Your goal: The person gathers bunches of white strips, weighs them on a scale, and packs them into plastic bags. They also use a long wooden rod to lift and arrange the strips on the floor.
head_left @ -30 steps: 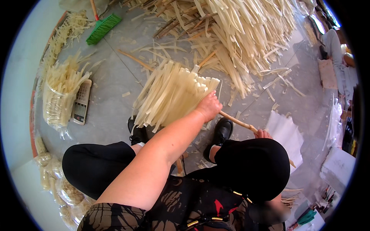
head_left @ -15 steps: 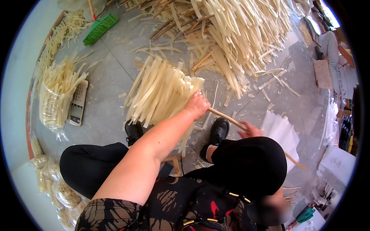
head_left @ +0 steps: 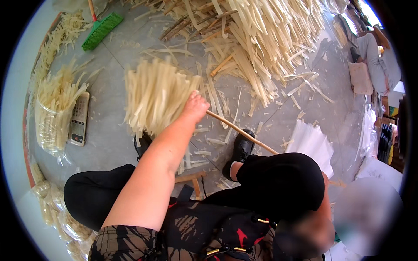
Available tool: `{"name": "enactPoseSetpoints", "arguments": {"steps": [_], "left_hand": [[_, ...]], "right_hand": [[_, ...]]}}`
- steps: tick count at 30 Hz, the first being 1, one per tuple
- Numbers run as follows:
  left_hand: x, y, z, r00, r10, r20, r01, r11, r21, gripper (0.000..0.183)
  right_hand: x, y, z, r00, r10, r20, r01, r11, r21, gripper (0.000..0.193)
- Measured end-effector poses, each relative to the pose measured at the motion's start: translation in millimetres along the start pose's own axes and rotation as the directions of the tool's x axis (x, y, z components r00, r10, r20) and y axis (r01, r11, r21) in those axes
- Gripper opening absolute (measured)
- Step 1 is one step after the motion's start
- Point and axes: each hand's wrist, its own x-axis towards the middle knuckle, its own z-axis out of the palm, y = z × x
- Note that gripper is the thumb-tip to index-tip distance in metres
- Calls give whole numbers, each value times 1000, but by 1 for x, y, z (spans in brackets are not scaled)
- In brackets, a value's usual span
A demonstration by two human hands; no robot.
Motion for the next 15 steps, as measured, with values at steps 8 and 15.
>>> {"name": "enactPoseSetpoints", "arguments": {"steps": [8,15], "left_hand": [[-1,51,-15,958,25,286,88,922,-376,24],[-28,8,-30,983,37,179,-31,999,-38,23]], "right_hand": [[7,-57,40,972,119,200,-158,969,189,13],[-33,-56,29,949,-130,-287,192,960,202,14]]}}
